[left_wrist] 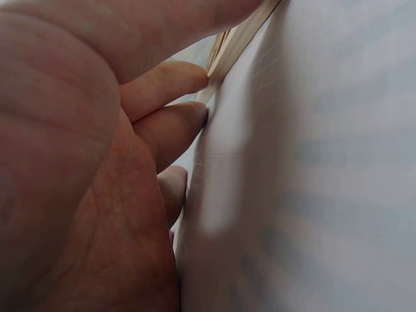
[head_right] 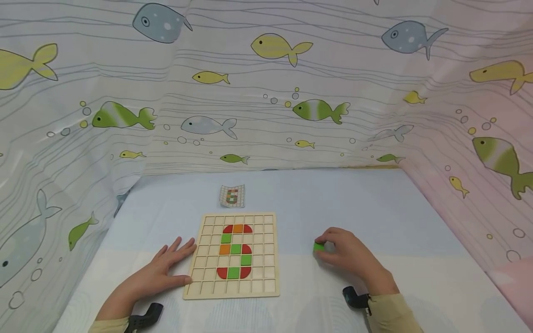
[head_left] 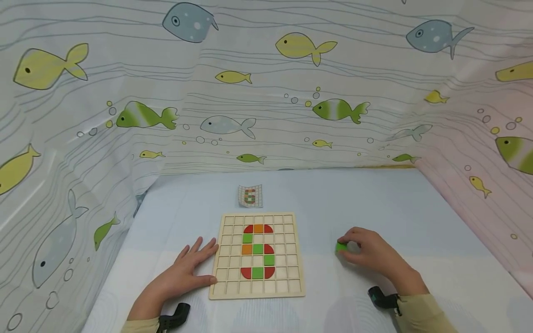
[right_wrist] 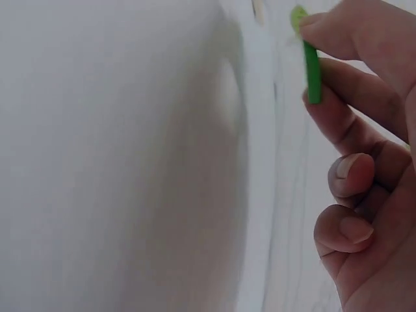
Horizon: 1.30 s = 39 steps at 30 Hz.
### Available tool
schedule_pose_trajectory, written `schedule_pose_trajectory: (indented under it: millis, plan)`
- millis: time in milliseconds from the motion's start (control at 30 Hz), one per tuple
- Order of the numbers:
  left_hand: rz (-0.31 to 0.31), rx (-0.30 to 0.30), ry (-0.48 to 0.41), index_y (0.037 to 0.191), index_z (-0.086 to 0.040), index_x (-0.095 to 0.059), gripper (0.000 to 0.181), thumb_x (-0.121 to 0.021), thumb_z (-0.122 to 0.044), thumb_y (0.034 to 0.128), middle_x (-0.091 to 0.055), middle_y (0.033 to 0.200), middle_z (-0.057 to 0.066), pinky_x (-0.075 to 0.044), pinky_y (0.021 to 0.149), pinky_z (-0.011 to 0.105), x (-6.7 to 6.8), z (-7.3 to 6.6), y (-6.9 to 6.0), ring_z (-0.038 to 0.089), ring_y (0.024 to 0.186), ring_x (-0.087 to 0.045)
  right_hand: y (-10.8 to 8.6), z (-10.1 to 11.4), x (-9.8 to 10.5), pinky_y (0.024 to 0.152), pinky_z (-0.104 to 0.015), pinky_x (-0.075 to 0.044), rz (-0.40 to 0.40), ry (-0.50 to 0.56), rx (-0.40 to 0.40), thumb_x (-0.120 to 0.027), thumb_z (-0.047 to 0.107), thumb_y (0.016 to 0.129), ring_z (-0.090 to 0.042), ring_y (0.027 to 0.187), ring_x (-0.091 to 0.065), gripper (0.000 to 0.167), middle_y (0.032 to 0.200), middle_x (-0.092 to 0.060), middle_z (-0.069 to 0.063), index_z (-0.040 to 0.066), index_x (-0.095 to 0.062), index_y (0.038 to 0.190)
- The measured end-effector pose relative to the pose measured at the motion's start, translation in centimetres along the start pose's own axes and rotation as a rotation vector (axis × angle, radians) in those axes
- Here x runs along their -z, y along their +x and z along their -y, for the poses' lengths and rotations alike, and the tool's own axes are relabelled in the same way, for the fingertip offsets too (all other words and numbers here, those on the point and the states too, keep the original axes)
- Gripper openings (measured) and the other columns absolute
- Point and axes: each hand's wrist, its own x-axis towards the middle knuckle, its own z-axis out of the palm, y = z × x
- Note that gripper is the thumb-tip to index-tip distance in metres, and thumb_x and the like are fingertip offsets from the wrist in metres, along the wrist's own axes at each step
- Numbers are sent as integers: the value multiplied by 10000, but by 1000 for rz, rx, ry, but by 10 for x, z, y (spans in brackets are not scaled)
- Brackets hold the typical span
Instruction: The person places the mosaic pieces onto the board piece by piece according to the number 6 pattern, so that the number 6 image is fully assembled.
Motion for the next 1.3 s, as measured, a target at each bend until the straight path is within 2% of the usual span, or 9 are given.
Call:
schedule_pose_trajectory:
  millis: [133, 267, 567, 733, 900, 1033, 1300]
  plan:
    - [5, 8, -5, 1517, -112, -416, 911, -751, -556, 796, -291, 1598, 41, 23, 1160, 594, 1, -1, 0, 366, 1495, -33, 21, 16, -8, 755, -268, -546, 38, -18, 81, -805, 163, 808, -43, 897, -601, 220, 971, -623, 166, 187, -760, 1022]
    - [12, 9, -13, 1517, -107, -414, 906, -757, -539, 798, -288, 1598, 43, 28, 1161, 591, 1, -2, 0, 363, 1496, -30, 39, 33, -16, 772, -259, -533, 75, -38, 127, -788, 192, 816, -32, 890, -583, 219, 965, -620, 165, 183, -764, 1033]
    - [8, 4, -3, 1519, -113, -410, 916, -746, -562, 796, -283, 1601, 32, 27, 1163, 586, 0, -1, 1, 355, 1497, -28, 67, 74, -35, 780, -244, -534, 98, -13, 180, -797, 248, 832, -46, 898, -588, 234, 988, -630, 131, 174, -765, 1052]
    - [7, 0, -2, 1520, -115, -410, 911, -744, -562, 800, -284, 1600, 31, 23, 1164, 584, 0, -1, 0, 354, 1497, -33, 79, 101, -48, 822, -271, -531, 141, -15, 171, -778, 268, 844, -85, 933, -595, 246, 1003, -637, 113, 164, -768, 1066]
    - [4, -2, -15, 1516, -108, -416, 903, -756, -539, 799, -290, 1597, 39, 23, 1162, 586, 1, -2, -1, 359, 1496, -35, 91, 122, -64, 852, -254, -517, 180, -61, 185, -749, 277, 854, -73, 950, -579, 237, 996, -644, 112, 177, -779, 1066]
    - [1, -4, -17, 1516, -108, -417, 897, -759, -529, 801, -291, 1597, 35, 23, 1161, 586, 1, -3, -2, 359, 1496, -35, 97, 136, -75, 831, -219, -511, 199, -93, 211, -733, 262, 860, -68, 938, -575, 222, 1004, -655, 101, 177, -781, 1059]
    - [-4, -24, -15, 1515, -105, -418, 888, -756, -524, 809, -293, 1596, 43, 17, 1158, 594, 1, -2, -2, 370, 1494, -43, 103, 157, -91, 763, -176, -490, 249, -116, 213, -712, 301, 899, -22, 891, -550, 218, 1017, -636, 116, 199, -762, 1086]
